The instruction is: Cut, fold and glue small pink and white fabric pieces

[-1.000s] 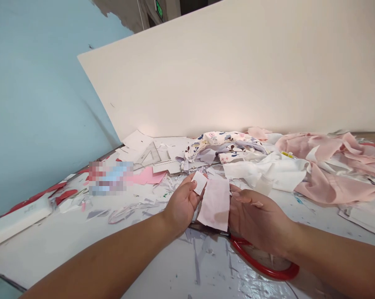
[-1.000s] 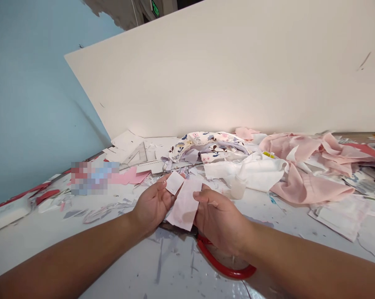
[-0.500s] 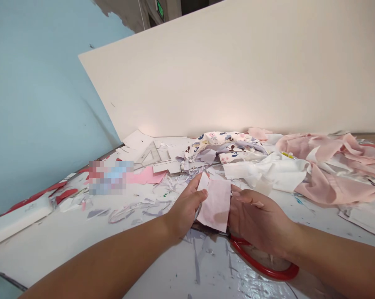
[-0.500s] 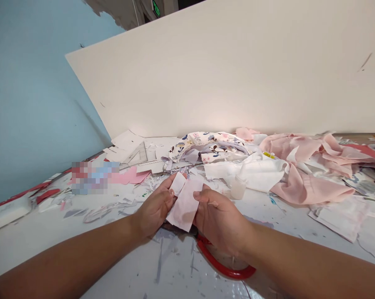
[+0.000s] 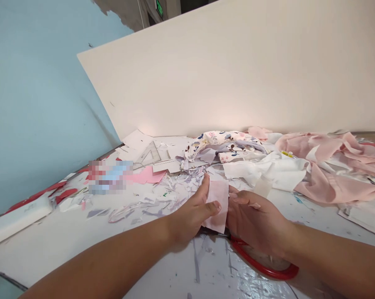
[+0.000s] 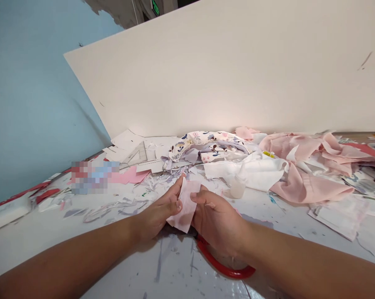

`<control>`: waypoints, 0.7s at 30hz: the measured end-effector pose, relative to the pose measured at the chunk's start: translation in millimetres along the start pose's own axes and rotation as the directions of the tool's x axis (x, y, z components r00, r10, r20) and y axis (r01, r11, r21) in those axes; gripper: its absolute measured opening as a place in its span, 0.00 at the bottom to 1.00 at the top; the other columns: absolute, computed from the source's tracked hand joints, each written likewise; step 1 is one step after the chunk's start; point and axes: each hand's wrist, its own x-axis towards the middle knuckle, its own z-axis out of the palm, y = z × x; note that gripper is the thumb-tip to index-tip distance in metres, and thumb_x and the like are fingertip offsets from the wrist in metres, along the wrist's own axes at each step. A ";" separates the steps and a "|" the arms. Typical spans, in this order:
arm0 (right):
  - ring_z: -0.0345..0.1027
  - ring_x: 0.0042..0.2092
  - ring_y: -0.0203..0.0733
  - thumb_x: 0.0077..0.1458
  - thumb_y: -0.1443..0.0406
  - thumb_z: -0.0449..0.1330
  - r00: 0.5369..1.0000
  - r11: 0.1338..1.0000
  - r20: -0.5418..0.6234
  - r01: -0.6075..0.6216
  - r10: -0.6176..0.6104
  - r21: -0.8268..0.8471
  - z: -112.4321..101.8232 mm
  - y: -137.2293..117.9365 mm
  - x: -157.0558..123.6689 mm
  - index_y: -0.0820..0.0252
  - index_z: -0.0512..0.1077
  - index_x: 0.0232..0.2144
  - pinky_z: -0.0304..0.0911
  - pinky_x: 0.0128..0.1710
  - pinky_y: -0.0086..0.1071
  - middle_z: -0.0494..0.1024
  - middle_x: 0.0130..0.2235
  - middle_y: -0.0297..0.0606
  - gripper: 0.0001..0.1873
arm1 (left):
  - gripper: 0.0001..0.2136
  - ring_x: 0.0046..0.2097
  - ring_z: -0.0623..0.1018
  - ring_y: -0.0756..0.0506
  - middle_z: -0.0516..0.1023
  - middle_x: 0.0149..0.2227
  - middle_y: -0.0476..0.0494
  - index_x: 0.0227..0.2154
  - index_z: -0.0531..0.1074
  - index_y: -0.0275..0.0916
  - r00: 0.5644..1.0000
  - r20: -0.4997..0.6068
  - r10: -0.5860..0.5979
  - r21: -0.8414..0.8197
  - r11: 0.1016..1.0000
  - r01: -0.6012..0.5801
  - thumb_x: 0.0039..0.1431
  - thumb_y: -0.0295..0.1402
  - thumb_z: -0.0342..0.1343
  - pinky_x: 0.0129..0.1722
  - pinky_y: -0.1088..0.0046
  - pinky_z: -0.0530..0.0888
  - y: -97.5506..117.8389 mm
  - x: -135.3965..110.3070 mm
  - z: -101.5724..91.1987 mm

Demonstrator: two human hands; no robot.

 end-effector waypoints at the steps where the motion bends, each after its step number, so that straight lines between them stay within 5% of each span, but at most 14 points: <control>1: 0.71 0.33 0.45 0.45 0.67 0.51 1.000 1.000 -0.008 -0.005 0.005 -0.005 0.3 0.4 0.1 0.54 0.67 0.44 0.61 0.37 0.38 0.78 0.32 0.37 0.21 | 0.40 0.56 0.65 0.39 0.59 0.59 0.38 0.61 0.29 0.48 1.000 0.004 -0.022 -0.010 1.000 0.023 0.55 0.39 0.52 0.52 0.58 0.62 1.1 -0.8 1.2; 9: 0.71 0.34 0.44 0.46 0.68 0.51 1.000 1.000 -0.003 0.004 -0.004 -0.002 0.5 1.5 0.7 0.55 0.66 0.44 0.61 0.41 0.37 0.78 0.34 0.37 0.21 | 0.43 0.59 0.60 0.37 0.51 0.63 0.41 0.59 0.23 0.52 0.994 0.028 -0.108 0.002 0.994 0.108 0.54 0.42 0.53 0.54 0.54 0.57 8.5 -3.4 5.3; 13: 0.72 0.36 0.45 0.46 0.66 0.50 0.998 0.999 -0.038 -0.043 0.044 0.027 -4.3 -5.7 2.1 0.57 0.66 0.46 0.61 0.42 0.39 0.78 0.36 0.40 0.22 | 0.38 0.63 0.48 0.40 0.41 0.65 0.42 0.61 0.32 0.43 0.997 -0.050 0.065 0.124 0.991 -0.058 0.55 0.42 0.50 0.58 0.62 0.53 7.7 3.0 -4.5; 15: 0.72 0.37 0.47 0.46 0.65 0.50 0.991 0.994 -0.078 -0.106 0.108 0.034 -8.7 -10.3 3.3 0.59 0.66 0.47 0.61 0.42 0.40 0.78 0.37 0.42 0.23 | 0.31 0.63 0.47 0.43 0.44 0.64 0.43 0.61 0.43 0.43 0.972 -0.148 0.183 0.240 0.960 -0.144 0.57 0.42 0.47 0.58 0.63 0.53 8.7 7.3 -10.6; 18: 0.71 0.39 0.48 0.46 0.63 0.49 0.979 0.985 -0.109 -0.173 0.174 0.013 -14.7 -15.0 4.6 0.60 0.66 0.47 0.60 0.42 0.41 0.77 0.39 0.43 0.23 | 0.21 0.60 0.56 0.43 0.58 0.59 0.42 0.55 0.57 0.44 0.908 -0.224 0.354 0.543 0.819 -0.185 0.57 0.38 0.47 0.56 0.61 0.56 12.8 11.8 -18.0; 21: 0.71 0.40 0.48 0.46 0.63 0.50 0.979 0.980 -0.064 -0.196 0.194 -0.021 -18.1 -16.0 4.5 0.60 0.66 0.47 0.60 0.42 0.41 0.77 0.40 0.43 0.23 | 0.16 0.55 0.63 0.43 0.65 0.53 0.42 0.48 0.65 0.43 0.859 -0.065 0.508 0.846 0.484 -0.222 0.55 0.33 0.49 0.54 0.63 0.59 17.5 12.5 -21.3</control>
